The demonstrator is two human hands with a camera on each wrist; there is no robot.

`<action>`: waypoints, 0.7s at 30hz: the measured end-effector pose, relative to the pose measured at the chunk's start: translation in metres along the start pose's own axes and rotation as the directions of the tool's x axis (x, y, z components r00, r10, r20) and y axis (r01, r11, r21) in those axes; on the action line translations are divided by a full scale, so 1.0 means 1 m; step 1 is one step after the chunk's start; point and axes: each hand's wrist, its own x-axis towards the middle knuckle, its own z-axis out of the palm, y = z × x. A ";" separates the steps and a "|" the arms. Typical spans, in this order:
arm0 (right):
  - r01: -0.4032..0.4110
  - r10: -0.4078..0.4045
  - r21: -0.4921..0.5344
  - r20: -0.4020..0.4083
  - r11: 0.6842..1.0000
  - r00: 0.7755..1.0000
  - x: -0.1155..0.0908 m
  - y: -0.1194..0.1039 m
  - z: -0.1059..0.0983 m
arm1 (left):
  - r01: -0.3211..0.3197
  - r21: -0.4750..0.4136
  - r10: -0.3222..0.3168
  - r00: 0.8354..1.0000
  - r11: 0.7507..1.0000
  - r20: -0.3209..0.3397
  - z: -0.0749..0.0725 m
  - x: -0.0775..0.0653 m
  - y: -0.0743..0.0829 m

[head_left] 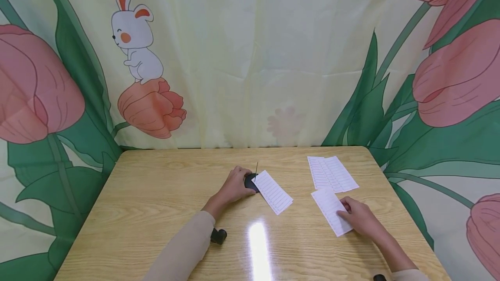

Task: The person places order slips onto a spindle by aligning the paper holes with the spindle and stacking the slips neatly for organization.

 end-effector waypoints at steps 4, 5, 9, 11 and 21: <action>0.044 -0.044 0.005 -0.020 0.999 0.999 0.001 0.000 -0.004 | 0.010 -0.001 -0.010 1.000 1.000 -0.002 0.000 -0.001 -0.001; 0.052 -0.052 0.007 -0.024 0.999 0.998 0.001 -0.001 -0.006 | 0.011 -0.003 -0.011 1.000 1.000 -0.002 0.001 -0.001 -0.002; 0.085 -0.085 0.011 -0.044 0.996 0.995 0.001 -0.002 -0.012 | 0.002 -0.003 -0.002 1.000 1.000 -0.005 0.000 -0.003 -0.002; 0.103 -0.103 0.007 -0.060 0.995 0.993 0.002 -0.004 -0.014 | 0.004 -0.009 -0.004 1.000 1.000 -0.004 -0.001 -0.003 -0.002; 0.184 -0.182 0.005 -0.125 0.983 0.975 0.010 -0.019 -0.035 | 0.014 -0.059 -0.015 1.000 0.998 -0.010 -0.009 -0.004 0.000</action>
